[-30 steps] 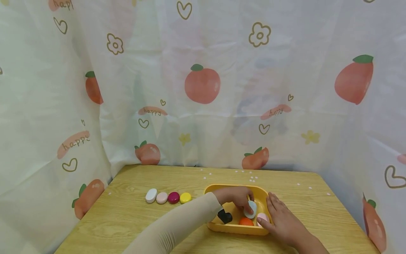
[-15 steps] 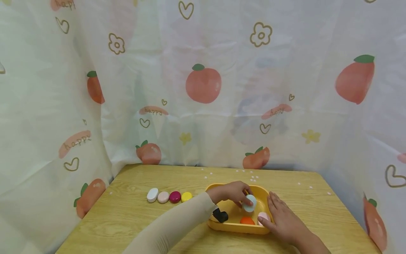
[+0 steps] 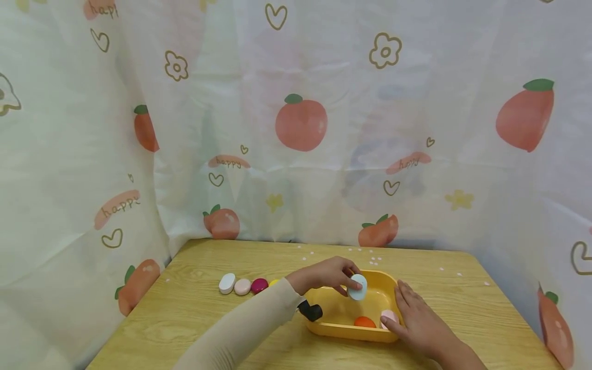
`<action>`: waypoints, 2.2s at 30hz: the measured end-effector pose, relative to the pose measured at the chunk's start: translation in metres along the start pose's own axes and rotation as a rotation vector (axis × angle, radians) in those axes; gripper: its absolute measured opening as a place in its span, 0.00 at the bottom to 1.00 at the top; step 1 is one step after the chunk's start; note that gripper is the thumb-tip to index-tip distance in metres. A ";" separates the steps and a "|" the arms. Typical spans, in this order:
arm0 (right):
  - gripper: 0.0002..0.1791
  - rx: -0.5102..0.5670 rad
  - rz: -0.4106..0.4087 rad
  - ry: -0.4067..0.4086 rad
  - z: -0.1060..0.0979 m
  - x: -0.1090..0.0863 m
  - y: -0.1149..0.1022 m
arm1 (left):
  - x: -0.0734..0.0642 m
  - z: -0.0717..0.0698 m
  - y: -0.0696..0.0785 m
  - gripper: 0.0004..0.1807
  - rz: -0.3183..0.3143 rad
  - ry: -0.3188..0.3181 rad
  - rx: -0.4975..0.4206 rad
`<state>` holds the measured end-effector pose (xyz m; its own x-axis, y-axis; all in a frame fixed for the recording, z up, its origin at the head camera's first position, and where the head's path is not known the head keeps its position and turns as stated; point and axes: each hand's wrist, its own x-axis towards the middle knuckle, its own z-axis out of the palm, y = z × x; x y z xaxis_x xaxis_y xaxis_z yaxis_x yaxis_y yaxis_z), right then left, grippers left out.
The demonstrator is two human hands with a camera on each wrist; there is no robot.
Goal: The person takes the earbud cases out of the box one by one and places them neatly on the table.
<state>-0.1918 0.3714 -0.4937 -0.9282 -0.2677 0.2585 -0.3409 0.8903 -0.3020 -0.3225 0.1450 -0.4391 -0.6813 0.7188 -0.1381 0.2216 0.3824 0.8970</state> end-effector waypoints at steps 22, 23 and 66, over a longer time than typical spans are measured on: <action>0.44 -0.008 -0.018 -0.005 0.000 0.002 0.005 | -0.043 -0.041 -0.026 0.13 0.044 0.034 -0.064; 0.44 -0.004 -0.018 -0.005 0.000 0.002 0.005 | -0.045 -0.043 -0.027 0.13 0.042 0.039 -0.067; 0.44 0.014 -0.009 -0.017 -0.001 0.001 0.002 | -0.121 -0.088 -0.084 0.16 -0.032 0.186 -0.110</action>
<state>-0.1935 0.3731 -0.4926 -0.9273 -0.2822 0.2457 -0.3514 0.8826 -0.3124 -0.3201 -0.0254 -0.4606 -0.8061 0.5839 -0.0964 0.1273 0.3302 0.9353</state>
